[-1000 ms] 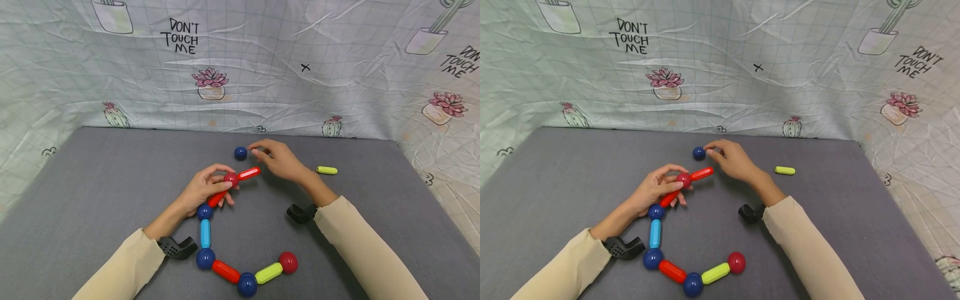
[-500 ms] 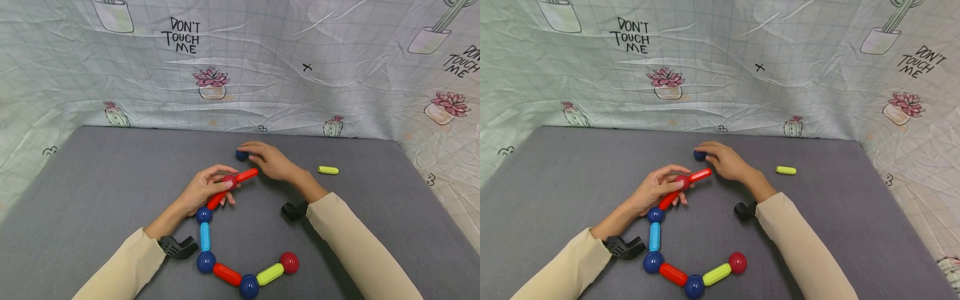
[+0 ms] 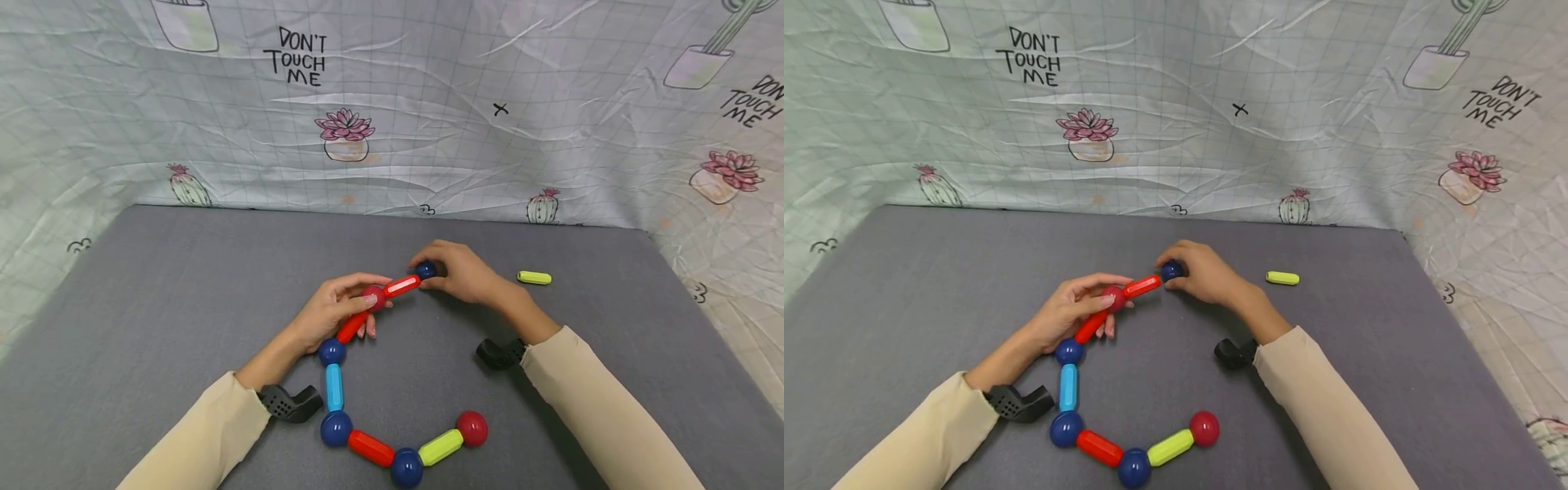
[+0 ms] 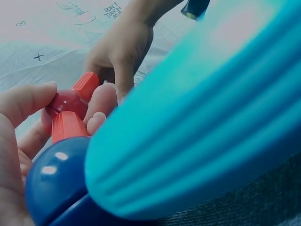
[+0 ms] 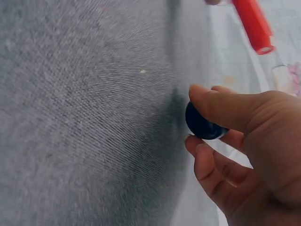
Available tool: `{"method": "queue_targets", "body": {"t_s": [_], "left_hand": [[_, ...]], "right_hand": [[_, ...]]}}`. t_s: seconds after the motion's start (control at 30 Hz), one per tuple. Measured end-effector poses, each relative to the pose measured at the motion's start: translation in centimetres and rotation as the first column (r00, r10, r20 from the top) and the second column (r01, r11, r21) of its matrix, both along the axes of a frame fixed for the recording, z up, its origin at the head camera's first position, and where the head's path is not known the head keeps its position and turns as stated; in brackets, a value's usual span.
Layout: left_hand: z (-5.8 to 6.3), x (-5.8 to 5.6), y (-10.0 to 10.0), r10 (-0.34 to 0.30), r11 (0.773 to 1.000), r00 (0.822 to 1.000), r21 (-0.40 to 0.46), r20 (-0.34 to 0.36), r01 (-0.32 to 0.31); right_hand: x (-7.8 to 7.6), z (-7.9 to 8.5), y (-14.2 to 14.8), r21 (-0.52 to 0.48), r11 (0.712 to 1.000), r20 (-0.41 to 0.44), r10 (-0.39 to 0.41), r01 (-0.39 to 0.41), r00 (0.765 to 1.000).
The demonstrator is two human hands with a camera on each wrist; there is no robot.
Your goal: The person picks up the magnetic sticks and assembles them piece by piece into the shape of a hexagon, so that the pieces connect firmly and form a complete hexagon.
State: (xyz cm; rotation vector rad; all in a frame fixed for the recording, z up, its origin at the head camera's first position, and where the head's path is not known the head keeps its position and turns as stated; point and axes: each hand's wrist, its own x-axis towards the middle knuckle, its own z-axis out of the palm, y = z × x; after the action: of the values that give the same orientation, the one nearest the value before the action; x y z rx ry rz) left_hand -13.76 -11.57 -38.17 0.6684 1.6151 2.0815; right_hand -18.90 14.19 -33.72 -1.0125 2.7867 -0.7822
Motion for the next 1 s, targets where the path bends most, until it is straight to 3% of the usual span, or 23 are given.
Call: {"method": "queue_targets", "body": {"t_s": [0.27, 0.4, 0.53, 0.7, 1.0], "left_hand": [[-0.1, -0.1, 0.1, 0.001, 1.0, 1.0, 0.02, -0.03, 0.0], [0.0, -0.1, 0.1, 0.023, 1.0, 0.999, 0.003, -0.037, -0.023], [0.1, 0.0, 0.1, 0.036, 0.999, 0.999, -0.019, -0.029, -0.036], [0.1, 0.0, 0.1, 0.05, 0.998, 0.999, -0.032, -0.017, -0.051], [0.1, 0.1, 0.3, 0.05, 0.998, 0.999, -0.033, 0.006, -0.05]], "right_hand": [[1.8, 0.5, 1.7, -0.159, 0.986, 0.033, -0.049, 0.054, 0.998], [2.7, 0.7, 2.0, -0.243, 0.961, 0.063, -0.116, 0.128, 0.991], [3.2, 0.7, 1.6, -0.311, 0.941, 0.083, -0.114, 0.134, 0.99], [3.7, 0.5, 0.8, -0.33, 0.94, 0.068, -0.069, 0.088, 0.995], [3.9, 0.4, 0.4, -0.327, 0.942, 0.067, -0.058, 0.077, 0.996]]}}
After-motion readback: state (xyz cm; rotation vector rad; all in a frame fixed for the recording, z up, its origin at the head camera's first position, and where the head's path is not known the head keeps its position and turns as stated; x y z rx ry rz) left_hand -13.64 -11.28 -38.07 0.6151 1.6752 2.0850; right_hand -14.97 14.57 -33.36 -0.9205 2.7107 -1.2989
